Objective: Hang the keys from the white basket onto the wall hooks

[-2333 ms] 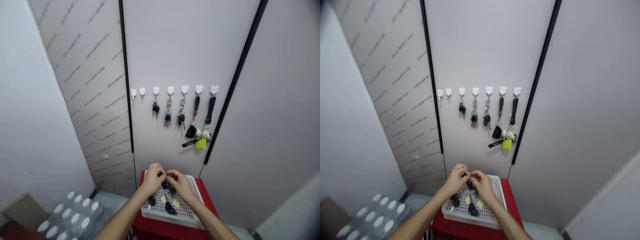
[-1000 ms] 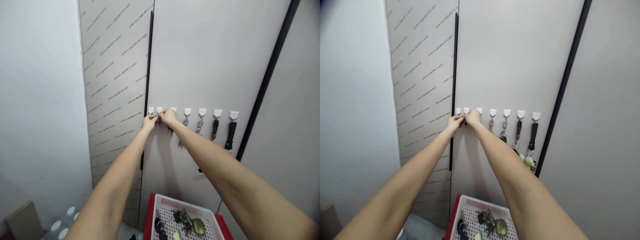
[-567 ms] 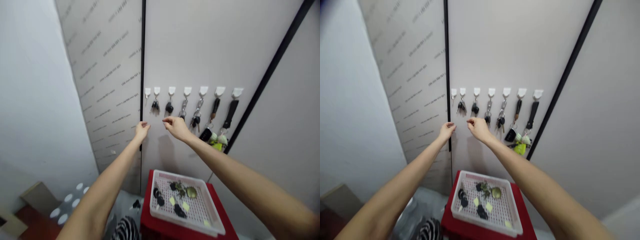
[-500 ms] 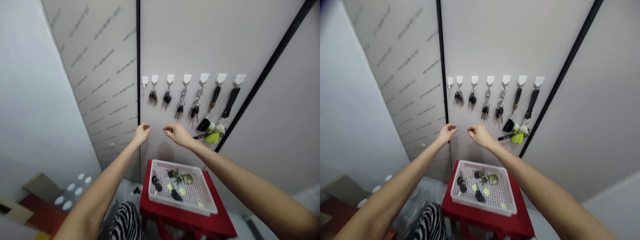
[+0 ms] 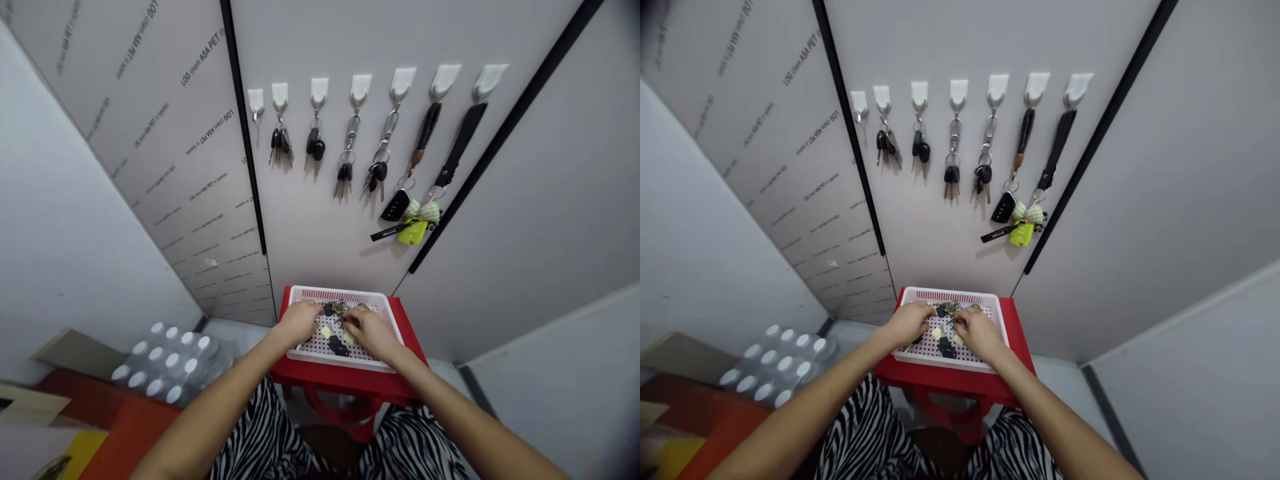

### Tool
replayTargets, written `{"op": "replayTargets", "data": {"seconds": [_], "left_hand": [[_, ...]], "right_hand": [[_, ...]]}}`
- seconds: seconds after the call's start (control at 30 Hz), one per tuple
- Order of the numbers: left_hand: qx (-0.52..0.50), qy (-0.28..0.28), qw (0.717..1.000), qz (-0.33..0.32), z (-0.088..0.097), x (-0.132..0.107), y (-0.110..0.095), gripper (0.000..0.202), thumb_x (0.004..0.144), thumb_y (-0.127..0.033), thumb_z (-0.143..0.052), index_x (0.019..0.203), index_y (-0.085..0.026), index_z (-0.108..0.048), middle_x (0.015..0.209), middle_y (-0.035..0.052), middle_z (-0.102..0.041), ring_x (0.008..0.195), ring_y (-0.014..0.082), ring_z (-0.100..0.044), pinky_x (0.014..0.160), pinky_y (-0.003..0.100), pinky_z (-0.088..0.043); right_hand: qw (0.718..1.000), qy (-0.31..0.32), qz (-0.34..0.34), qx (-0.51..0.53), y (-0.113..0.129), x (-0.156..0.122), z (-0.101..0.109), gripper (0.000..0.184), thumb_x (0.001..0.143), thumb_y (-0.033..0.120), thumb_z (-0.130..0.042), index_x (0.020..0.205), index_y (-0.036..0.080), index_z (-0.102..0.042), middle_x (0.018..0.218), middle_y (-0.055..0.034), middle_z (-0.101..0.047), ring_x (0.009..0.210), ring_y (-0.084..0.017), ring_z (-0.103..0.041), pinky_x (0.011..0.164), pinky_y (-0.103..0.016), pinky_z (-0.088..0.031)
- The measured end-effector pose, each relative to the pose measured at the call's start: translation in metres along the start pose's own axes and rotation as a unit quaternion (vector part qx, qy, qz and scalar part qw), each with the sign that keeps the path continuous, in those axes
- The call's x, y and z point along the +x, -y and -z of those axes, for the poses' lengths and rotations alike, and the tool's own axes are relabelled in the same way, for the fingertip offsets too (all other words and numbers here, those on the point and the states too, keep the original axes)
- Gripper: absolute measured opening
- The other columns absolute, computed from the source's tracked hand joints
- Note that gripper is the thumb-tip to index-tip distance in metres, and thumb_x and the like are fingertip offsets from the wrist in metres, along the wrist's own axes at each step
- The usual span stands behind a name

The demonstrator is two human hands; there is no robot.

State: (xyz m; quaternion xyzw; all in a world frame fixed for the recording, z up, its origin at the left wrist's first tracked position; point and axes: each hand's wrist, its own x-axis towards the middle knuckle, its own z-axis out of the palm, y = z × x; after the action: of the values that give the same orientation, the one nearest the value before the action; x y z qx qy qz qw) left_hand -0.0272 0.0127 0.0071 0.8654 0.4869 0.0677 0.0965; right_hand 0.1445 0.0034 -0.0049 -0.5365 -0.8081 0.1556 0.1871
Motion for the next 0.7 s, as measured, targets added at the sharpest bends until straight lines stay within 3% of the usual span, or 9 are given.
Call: {"op": "replayTargets", "data": {"seconds": [0.17, 0.3, 0.4, 0.47, 0.57, 0.7], "left_hand": [[0.058, 0.0, 0.998, -0.015, -0.0004, -0.0036, -0.0001, 0.02, 0.063, -0.016, -0.041, 0.08, -0.015, -0.05, 0.085, 0.0076, -0.052, 0.083, 0.0187, -0.045, 0.074, 0.03, -0.031], [0.075, -0.002, 0.997, -0.026, -0.0025, -0.0059, 0.0, 0.018, 0.063, -0.019, -0.042, 0.079, -0.015, -0.05, 0.083, 0.0076, -0.054, 0.08, 0.0185, -0.046, 0.074, 0.031, -0.03], [0.079, -0.007, 0.997, -0.024, -0.0041, -0.006, -0.0007, 0.018, 0.063, -0.021, -0.043, 0.077, -0.015, -0.051, 0.08, 0.0073, -0.055, 0.078, 0.0187, -0.048, 0.072, 0.031, -0.031], [0.074, -0.003, 0.997, -0.02, -0.0051, -0.006, -0.0013, 0.017, 0.063, -0.023, -0.043, 0.075, -0.015, -0.052, 0.077, 0.0073, -0.056, 0.075, 0.0185, -0.049, 0.071, 0.031, -0.031], [0.063, 0.005, 0.998, -0.01, -0.0053, -0.0067, -0.0021, 0.017, 0.065, -0.022, -0.04, 0.074, -0.015, -0.052, 0.076, 0.0073, -0.058, 0.072, 0.0179, -0.05, 0.071, 0.031, -0.03], [0.027, 0.01, 1.0, 0.004, -0.0004, -0.0084, -0.0033, 0.018, 0.066, -0.021, -0.039, 0.075, -0.016, -0.053, 0.078, 0.0063, -0.058, 0.075, 0.0174, -0.05, 0.072, 0.03, -0.031]], "right_hand": [[0.994, 0.088, 0.062, 0.031, 0.0017, 0.0002, -0.004, 0.025, 0.057, 0.035, -0.051, 0.076, 0.019, -0.057, 0.064, -0.0011, -0.055, 0.056, -0.011, -0.046, 0.051, -0.02, -0.032], [0.99, 0.118, 0.07, 0.044, 0.0033, -0.0018, -0.0077, 0.024, 0.049, 0.03, -0.056, 0.071, 0.02, -0.057, 0.055, 0.0025, -0.053, 0.046, -0.008, -0.042, 0.043, -0.018, -0.027], [0.989, 0.117, 0.045, 0.075, 0.0046, -0.0031, -0.009, 0.009, 0.054, 0.018, -0.049, 0.06, 0.018, -0.055, 0.05, 0.0031, -0.051, 0.043, -0.006, -0.04, 0.041, -0.017, -0.026], [0.987, 0.107, 0.019, 0.116, 0.005, -0.0036, -0.0087, 0.01, 0.057, 0.015, -0.043, 0.056, 0.016, -0.053, 0.048, 0.0029, -0.05, 0.043, -0.006, -0.04, 0.041, -0.017, -0.027], [0.977, 0.072, -0.029, 0.2, 0.0042, -0.0032, -0.0069, 0.01, 0.059, 0.018, -0.042, 0.058, 0.015, -0.051, 0.047, 0.0035, -0.047, 0.042, -0.006, -0.04, 0.042, -0.017, -0.028], [0.942, 0.007, -0.088, 0.325, 0.0006, -0.0005, -0.0046, 0.013, 0.061, 0.025, -0.042, 0.065, 0.015, -0.048, 0.051, 0.0042, -0.045, 0.043, -0.006, -0.038, 0.043, -0.018, -0.03]]}}
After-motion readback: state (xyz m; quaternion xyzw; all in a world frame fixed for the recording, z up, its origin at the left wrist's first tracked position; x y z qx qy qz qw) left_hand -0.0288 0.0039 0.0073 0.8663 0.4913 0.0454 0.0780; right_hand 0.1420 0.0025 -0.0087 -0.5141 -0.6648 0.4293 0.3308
